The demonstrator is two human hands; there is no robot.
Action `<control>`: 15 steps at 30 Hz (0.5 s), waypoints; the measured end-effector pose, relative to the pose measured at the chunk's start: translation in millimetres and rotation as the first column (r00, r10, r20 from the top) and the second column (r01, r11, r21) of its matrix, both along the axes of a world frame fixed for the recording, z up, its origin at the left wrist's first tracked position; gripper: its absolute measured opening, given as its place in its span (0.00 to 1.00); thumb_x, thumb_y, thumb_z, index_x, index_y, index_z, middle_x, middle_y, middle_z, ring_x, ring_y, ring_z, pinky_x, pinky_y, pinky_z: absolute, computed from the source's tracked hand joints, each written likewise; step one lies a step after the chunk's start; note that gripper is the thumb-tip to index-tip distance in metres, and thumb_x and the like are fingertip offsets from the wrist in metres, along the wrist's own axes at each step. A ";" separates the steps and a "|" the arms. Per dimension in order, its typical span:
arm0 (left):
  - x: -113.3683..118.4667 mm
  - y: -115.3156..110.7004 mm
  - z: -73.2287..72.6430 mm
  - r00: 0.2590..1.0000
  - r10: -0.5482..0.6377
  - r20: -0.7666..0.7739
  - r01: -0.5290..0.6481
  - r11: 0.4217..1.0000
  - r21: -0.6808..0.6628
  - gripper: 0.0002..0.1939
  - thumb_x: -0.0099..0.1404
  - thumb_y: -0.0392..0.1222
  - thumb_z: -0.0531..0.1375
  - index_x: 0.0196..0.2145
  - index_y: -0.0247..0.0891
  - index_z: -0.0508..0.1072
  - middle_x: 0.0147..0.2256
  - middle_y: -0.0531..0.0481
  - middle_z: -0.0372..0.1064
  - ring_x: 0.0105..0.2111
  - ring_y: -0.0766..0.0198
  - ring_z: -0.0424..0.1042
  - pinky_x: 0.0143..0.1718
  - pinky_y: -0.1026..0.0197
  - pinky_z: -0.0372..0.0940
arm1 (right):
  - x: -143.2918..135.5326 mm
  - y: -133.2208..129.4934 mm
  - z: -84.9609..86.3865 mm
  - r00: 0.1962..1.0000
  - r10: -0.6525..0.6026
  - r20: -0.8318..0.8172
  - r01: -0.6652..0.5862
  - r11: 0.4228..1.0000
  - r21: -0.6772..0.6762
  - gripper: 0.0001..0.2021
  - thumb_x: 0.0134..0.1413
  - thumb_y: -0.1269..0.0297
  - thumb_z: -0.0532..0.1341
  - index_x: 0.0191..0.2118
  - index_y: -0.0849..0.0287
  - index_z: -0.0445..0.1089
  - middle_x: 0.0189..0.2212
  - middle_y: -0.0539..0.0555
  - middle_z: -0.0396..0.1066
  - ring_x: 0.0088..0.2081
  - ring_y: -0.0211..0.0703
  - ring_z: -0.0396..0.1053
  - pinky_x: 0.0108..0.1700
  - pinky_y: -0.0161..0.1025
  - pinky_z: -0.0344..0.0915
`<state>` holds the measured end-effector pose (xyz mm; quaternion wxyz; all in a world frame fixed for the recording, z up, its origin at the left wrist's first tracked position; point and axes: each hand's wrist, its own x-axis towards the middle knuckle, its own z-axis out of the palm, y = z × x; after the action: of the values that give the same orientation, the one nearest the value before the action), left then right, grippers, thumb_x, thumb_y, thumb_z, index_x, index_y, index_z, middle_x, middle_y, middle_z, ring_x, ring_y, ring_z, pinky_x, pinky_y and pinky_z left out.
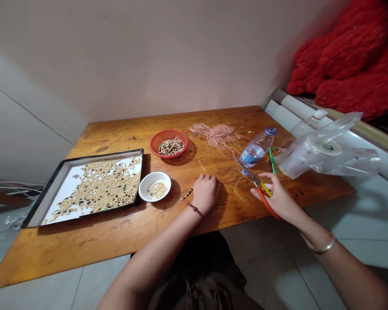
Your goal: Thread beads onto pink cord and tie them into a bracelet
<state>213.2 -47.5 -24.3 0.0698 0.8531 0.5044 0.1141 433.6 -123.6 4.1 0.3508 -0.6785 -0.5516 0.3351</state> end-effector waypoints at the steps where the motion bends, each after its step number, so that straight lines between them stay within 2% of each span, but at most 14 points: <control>1: 2.3 2.3 0.0 1.000 -0.003 -0.017 0.003 1.000 -0.008 0.15 0.69 0.48 0.50 0.34 0.36 0.71 0.34 0.44 0.70 0.38 0.56 0.64 0.38 0.57 0.59 | 1.9 -8.0 3.8 1.000 0.020 -0.002 -0.020 0.999 -0.037 0.26 0.49 0.47 0.61 0.48 0.54 0.52 0.24 0.47 0.68 0.23 0.39 0.65 0.29 0.36 0.63; 4: 8.0 7.0 -1.9 0.997 -0.020 -0.078 0.019 1.000 -0.017 0.14 0.69 0.44 0.50 0.34 0.34 0.71 0.33 0.44 0.69 0.37 0.56 0.64 0.35 0.57 0.60 | 7.1 -28.3 11.7 0.989 0.128 0.076 -0.114 0.978 -0.174 0.21 0.52 0.45 0.57 0.42 0.55 0.53 0.19 0.43 0.58 0.19 0.36 0.58 0.24 0.34 0.57; 7: 11.5 8.2 -5.0 0.991 -0.045 -0.124 0.047 0.999 0.008 0.10 0.69 0.38 0.50 0.36 0.32 0.70 0.35 0.42 0.68 0.37 0.56 0.64 0.35 0.57 0.60 | 11.3 -41.6 17.0 0.950 0.286 0.122 -0.246 0.931 -0.269 0.16 0.57 0.46 0.52 0.37 0.55 0.56 0.21 0.47 0.62 0.23 0.37 0.62 0.28 0.35 0.60; 9: 12.3 7.6 -5.6 0.989 -0.062 -0.137 0.065 0.998 0.021 0.09 0.68 0.35 0.50 0.37 0.30 0.70 0.35 0.41 0.67 0.38 0.55 0.63 0.36 0.57 0.61 | 13.3 -46.7 20.5 0.925 0.343 0.165 -0.283 0.910 -0.303 0.17 0.57 0.46 0.50 0.39 0.55 0.57 0.22 0.49 0.65 0.24 0.40 0.65 0.29 0.36 0.62; 11: 12.1 7.0 -4.0 0.986 -0.073 -0.148 0.076 0.997 0.012 0.09 0.68 0.34 0.51 0.38 0.30 0.69 0.36 0.41 0.67 0.39 0.55 0.63 0.36 0.57 0.62 | 14.1 -49.3 24.1 0.903 0.319 0.286 -0.232 0.925 -0.300 0.19 0.57 0.45 0.50 0.44 0.56 0.58 0.23 0.50 0.68 0.25 0.43 0.68 0.29 0.37 0.62; 15: 11.7 7.1 4.6 0.982 -0.078 -0.172 0.071 0.996 -0.048 0.09 0.68 0.35 0.51 0.38 0.30 0.71 0.35 0.41 0.68 0.40 0.53 0.64 0.34 0.56 0.63 | 11.7 -47.9 26.2 0.794 0.144 0.591 -0.037 0.981 -0.188 0.27 0.57 0.44 0.49 0.53 0.62 0.57 0.21 0.55 0.70 0.22 0.50 0.70 0.25 0.39 0.60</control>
<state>224.9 -40.4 -19.7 0.0478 0.8763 0.4787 0.0262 445.3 -171.5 30.2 0.0827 -0.7494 -0.6362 0.1635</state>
